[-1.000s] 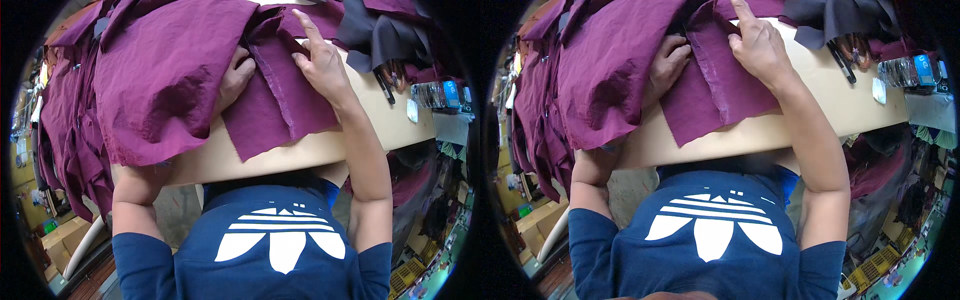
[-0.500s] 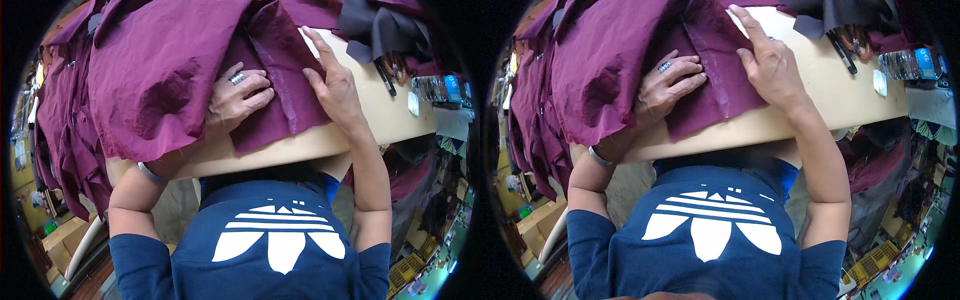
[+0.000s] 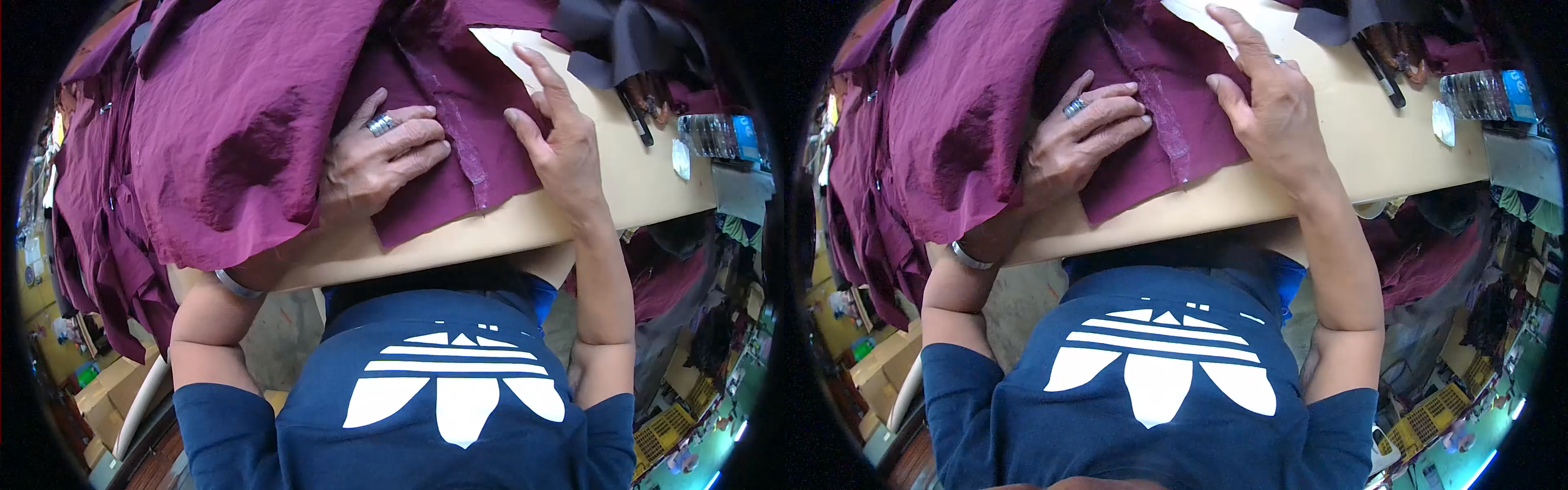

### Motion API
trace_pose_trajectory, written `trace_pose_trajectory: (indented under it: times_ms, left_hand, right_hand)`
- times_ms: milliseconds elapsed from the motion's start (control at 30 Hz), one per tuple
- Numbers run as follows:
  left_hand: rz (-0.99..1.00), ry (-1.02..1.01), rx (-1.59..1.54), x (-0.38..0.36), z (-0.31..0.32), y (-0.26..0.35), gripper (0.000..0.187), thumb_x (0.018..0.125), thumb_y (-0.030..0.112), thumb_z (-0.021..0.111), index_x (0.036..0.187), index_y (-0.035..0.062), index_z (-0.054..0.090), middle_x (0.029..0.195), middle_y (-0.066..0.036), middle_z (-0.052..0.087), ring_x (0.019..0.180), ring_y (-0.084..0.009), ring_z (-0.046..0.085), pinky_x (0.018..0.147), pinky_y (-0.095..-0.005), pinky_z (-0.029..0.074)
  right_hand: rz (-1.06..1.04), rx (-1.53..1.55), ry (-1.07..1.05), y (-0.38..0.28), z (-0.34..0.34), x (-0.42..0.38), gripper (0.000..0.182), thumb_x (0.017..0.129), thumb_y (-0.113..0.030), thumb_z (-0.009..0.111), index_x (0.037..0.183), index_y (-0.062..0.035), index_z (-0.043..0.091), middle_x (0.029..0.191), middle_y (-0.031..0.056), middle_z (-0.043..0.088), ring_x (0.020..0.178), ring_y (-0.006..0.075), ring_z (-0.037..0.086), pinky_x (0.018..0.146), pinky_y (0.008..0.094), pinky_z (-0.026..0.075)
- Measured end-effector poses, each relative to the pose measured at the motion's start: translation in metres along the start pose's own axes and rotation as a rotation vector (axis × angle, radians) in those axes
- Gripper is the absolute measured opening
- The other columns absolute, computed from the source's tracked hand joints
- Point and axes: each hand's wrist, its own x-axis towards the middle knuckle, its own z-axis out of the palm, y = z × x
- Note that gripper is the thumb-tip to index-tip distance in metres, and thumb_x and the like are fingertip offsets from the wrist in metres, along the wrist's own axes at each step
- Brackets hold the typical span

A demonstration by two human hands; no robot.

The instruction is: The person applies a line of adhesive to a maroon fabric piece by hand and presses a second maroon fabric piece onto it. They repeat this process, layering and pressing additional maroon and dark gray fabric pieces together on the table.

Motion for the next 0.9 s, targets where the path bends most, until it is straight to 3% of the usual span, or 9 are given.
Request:
trace_pose_trajectory:
  times_ms: [67, 333, 400, 467, 533, 600, 667, 733, 900]
  left_hand:
    - [0.077, -0.005, -0.006, 0.000, 0.000, -0.001, 0.037, 0.072, 0.004, 0.059, 0.108, 0.0052, 0.063, 0.113, -0.010, 0.057, 0.115, -0.0283, 0.053, 0.102, -0.0486, 0.034]
    - [-0.054, -0.045, 0.004, 0.003, 0.000, 0.022, 0.034, 0.076, 0.013, 0.054, 0.109, 0.0042, 0.059, 0.108, -0.008, 0.053, 0.114, -0.0244, 0.050, 0.102, -0.0474, 0.034]
    - [-0.004, -0.037, -0.063, 0.004, -0.001, 0.023, 0.036, 0.073, 0.008, 0.056, 0.108, 0.0001, 0.060, 0.107, -0.013, 0.054, 0.111, -0.0288, 0.053, 0.099, -0.0483, 0.038]
    - [0.011, -0.031, -0.114, 0.003, 0.001, 0.024, 0.038, 0.070, 0.004, 0.057, 0.108, -0.0024, 0.061, 0.108, -0.015, 0.054, 0.110, -0.0311, 0.055, 0.099, -0.0496, 0.040]
    - [-0.001, -0.044, -0.114, 0.004, 0.001, 0.027, 0.038, 0.070, 0.004, 0.058, 0.107, -0.0024, 0.062, 0.108, -0.015, 0.054, 0.110, -0.0310, 0.055, 0.100, -0.0503, 0.038]
    - [-0.018, -0.055, -0.125, 0.005, -0.001, 0.030, 0.038, 0.069, 0.004, 0.059, 0.106, -0.0024, 0.062, 0.109, -0.015, 0.054, 0.111, -0.0309, 0.054, 0.101, -0.0514, 0.037]
    - [-0.041, -0.070, -0.149, 0.004, -0.004, 0.032, 0.038, 0.069, 0.004, 0.059, 0.106, -0.0023, 0.062, 0.110, -0.014, 0.055, 0.112, -0.0308, 0.054, 0.101, -0.0528, 0.035]
    - [-0.060, -0.092, -0.144, 0.004, -0.006, 0.038, 0.039, 0.068, 0.004, 0.061, 0.107, -0.0021, 0.062, 0.110, -0.014, 0.055, 0.113, -0.0302, 0.053, 0.102, -0.0536, 0.033]
    - [-0.053, -0.141, -0.149, 0.002, -0.006, 0.037, 0.044, 0.066, 0.005, 0.065, 0.110, -0.0006, 0.062, 0.110, -0.013, 0.054, 0.115, -0.0285, 0.051, 0.104, -0.0547, 0.030]
  right_hand:
    - [-0.080, 0.007, 0.019, 0.006, 0.000, -0.005, 0.066, 0.075, 0.000, 0.062, 0.136, -0.0158, 0.040, 0.103, 0.0137, 0.061, 0.072, 0.0250, 0.061, 0.074, 0.0350, 0.047]
    - [-0.191, 0.011, 0.073, 0.009, 0.002, -0.012, 0.065, 0.073, -0.001, 0.065, 0.133, -0.0168, 0.044, 0.116, 0.0090, 0.060, 0.072, 0.0253, 0.058, 0.076, 0.0338, 0.042]
    - [-0.258, -0.049, 0.076, 0.009, 0.001, -0.015, 0.065, 0.074, -0.002, 0.066, 0.133, -0.0164, 0.044, 0.119, 0.0084, 0.059, 0.072, 0.0248, 0.057, 0.076, 0.0341, 0.042]
    - [-0.235, -0.035, 0.043, 0.010, 0.000, -0.017, 0.063, 0.076, -0.001, 0.064, 0.134, -0.0127, 0.042, 0.124, 0.0090, 0.055, 0.089, 0.0240, 0.054, 0.084, 0.0348, 0.041]
    - [-0.089, 0.066, -0.022, 0.009, -0.003, -0.020, 0.061, 0.080, 0.002, 0.061, 0.136, -0.0057, 0.039, 0.134, 0.0108, 0.048, 0.122, 0.0227, 0.048, 0.101, 0.0356, 0.039]
    - [0.113, 0.090, -0.078, 0.000, -0.009, -0.024, 0.061, 0.080, 0.001, 0.062, 0.136, -0.0054, 0.039, 0.134, 0.0114, 0.048, 0.124, 0.0225, 0.046, 0.101, 0.0345, 0.039]
    - [0.072, 0.049, -0.095, -0.002, -0.011, -0.026, 0.061, 0.081, 0.000, 0.061, 0.136, -0.0048, 0.038, 0.134, 0.0120, 0.047, 0.125, 0.0224, 0.044, 0.102, 0.0336, 0.039]
    - [-0.204, -0.049, -0.069, 0.002, -0.009, -0.028, 0.061, 0.081, 0.000, 0.061, 0.137, -0.0037, 0.036, 0.135, 0.0125, 0.046, 0.126, 0.0224, 0.043, 0.102, 0.0331, 0.039]
    - [-0.097, 0.133, -0.041, 0.004, -0.007, -0.029, 0.061, 0.080, 0.005, 0.059, 0.136, -0.0012, 0.036, 0.137, 0.0141, 0.043, 0.127, 0.0245, 0.041, 0.107, 0.0353, 0.033]
